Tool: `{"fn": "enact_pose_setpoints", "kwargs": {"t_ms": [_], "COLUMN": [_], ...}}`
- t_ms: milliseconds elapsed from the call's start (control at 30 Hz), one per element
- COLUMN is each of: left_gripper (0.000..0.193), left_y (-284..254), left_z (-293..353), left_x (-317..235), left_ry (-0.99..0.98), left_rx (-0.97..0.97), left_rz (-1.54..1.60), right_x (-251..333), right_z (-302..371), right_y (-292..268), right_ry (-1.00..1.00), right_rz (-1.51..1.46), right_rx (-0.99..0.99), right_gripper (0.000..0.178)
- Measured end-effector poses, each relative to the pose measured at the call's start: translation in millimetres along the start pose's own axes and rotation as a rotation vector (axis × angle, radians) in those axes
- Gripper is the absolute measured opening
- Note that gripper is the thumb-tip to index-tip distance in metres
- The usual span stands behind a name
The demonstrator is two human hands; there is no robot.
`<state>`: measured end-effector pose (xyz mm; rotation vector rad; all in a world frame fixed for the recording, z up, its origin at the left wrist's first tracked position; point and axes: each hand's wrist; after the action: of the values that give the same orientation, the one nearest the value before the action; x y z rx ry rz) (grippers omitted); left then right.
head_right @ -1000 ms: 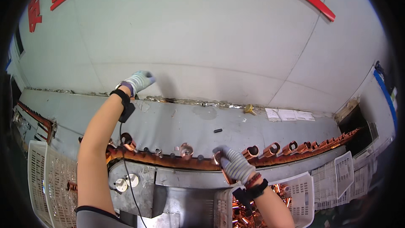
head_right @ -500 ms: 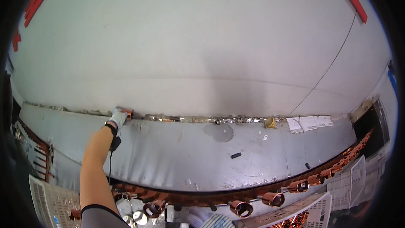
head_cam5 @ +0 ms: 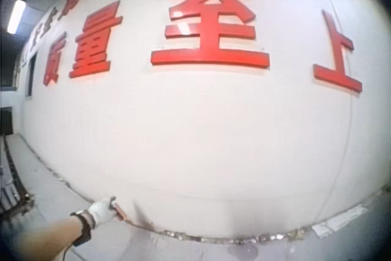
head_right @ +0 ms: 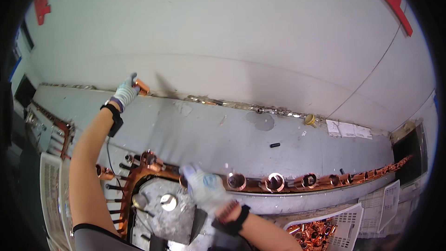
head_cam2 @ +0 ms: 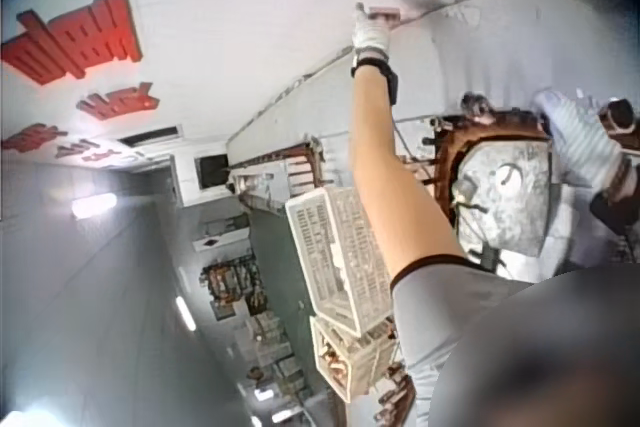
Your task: Sorting and inspecting copper-colored metal tubes on a conveyor belt and placing them into crates and bags.
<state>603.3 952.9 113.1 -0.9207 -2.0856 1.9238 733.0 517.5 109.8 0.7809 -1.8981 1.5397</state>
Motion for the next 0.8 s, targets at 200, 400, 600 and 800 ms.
{"fn": "enact_pose_setpoints", "kwargs": {"t_ms": [200, 400, 600, 800], "left_gripper": [0.062, 0.056, 0.056, 0.059], "left_y": [-154, -197, -126, -39], "left_z": [110, 264, 370, 481], "left_x": [-77, -231, -355, -450], "left_ry": [0.219, 0.644, 1.025, 1.055], "left_rx": [-0.227, -0.040, -0.005, 0.583], "left_rz": [0.705, 0.917, 0.487, 0.555], "right_x": [47, 87, 46, 37], "right_z": [3, 130, 303, 471], "right_y": [15, 9, -86, -144], "right_ry": [-0.105, -0.338, -0.105, 0.219], "right_rz": [0.102, 0.166, 0.124, 0.188], "right_rx": [0.120, 0.115, -0.019, -0.346], "right_gripper": [0.021, 0.037, 0.025, 0.035]}}
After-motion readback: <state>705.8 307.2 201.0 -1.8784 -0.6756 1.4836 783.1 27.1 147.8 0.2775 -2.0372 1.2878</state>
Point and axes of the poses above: each hand's wrist, its own z-axis away from the middle knuckle, its own y-axis out of the palm, x = y × z, and after that the axes turned 4 degrees about x, right-handed
